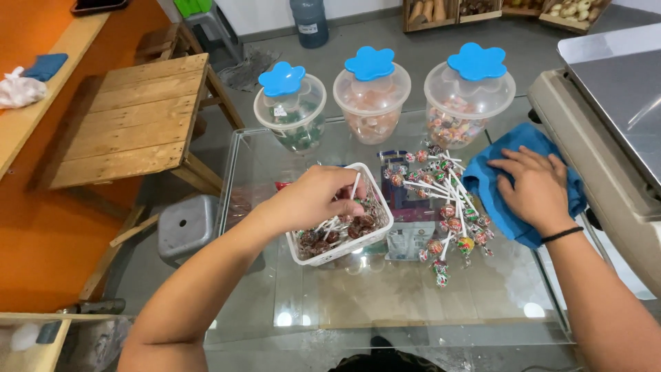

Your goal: The person pours wrapped lollipops from a white plastic basket onto a glass table and then arranges them by hand. The person also wipes the table surface with a blue cloth and continues to sort the lollipops into the basket.

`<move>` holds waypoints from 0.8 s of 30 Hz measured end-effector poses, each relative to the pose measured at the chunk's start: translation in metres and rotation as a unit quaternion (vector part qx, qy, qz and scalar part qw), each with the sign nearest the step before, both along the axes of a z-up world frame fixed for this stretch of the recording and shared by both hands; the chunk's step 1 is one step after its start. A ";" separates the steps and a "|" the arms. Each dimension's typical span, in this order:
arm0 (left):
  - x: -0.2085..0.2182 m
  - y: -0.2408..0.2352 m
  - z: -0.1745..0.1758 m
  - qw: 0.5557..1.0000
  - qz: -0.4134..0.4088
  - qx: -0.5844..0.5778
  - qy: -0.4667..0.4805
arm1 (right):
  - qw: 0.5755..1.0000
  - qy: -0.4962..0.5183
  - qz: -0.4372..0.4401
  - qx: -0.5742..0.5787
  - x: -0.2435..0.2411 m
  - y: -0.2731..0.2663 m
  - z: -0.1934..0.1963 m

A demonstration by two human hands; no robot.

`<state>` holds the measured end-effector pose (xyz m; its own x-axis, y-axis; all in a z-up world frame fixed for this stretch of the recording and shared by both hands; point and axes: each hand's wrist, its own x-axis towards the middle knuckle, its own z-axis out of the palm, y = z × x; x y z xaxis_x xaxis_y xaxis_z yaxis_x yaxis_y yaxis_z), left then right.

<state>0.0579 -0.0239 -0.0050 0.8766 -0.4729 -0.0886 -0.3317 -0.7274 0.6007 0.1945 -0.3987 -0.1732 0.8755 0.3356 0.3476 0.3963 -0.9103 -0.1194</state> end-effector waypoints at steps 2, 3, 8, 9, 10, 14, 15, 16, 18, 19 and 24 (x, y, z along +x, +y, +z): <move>0.000 -0.003 0.004 0.996 0.057 0.041 0.045 | 1.000 0.005 0.002 0.002 0.000 0.000 -0.001; 0.000 -0.005 0.005 0.986 0.037 0.142 0.078 | 1.000 0.002 0.000 0.001 0.000 0.001 -0.001; 0.002 -0.015 0.023 0.942 -0.010 0.305 0.144 | 1.000 -0.007 0.005 -0.006 -0.001 0.000 0.001; 0.000 -0.018 0.034 0.942 0.022 0.271 0.196 | 1.000 0.002 0.007 -0.002 -0.002 0.001 0.003; -0.002 -0.021 0.046 0.939 0.054 0.235 0.246 | 1.000 0.012 0.008 0.001 -0.003 0.002 0.006; 0.018 -0.018 0.009 0.925 0.124 0.163 0.320 | 1.000 0.010 0.022 0.003 0.000 0.000 0.004; 0.022 -0.018 -0.006 0.921 0.122 0.168 0.331 | 1.000 0.015 0.018 0.002 -0.001 0.000 0.005; 0.026 -0.017 -0.020 0.916 0.119 0.173 0.341 | 1.000 0.019 0.014 0.000 -0.001 0.000 0.005; 0.022 -0.022 -0.021 0.908 0.136 0.160 0.363 | 1.000 0.022 0.014 0.005 -0.001 -0.001 0.004; 0.020 -0.024 -0.021 0.899 0.152 0.148 0.383 | 1.000 0.025 0.014 0.011 -0.001 -0.001 0.003; 0.012 -0.030 0.007 0.898 0.136 0.234 0.348 | 0.999 0.026 0.022 0.011 0.000 -0.002 0.003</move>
<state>0.0696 -0.0538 0.0020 0.6097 -0.0184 -0.7924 0.2330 -0.9514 0.2014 0.1950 -0.4010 -0.1698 0.8775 0.3667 0.3092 0.4284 -0.8890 -0.1615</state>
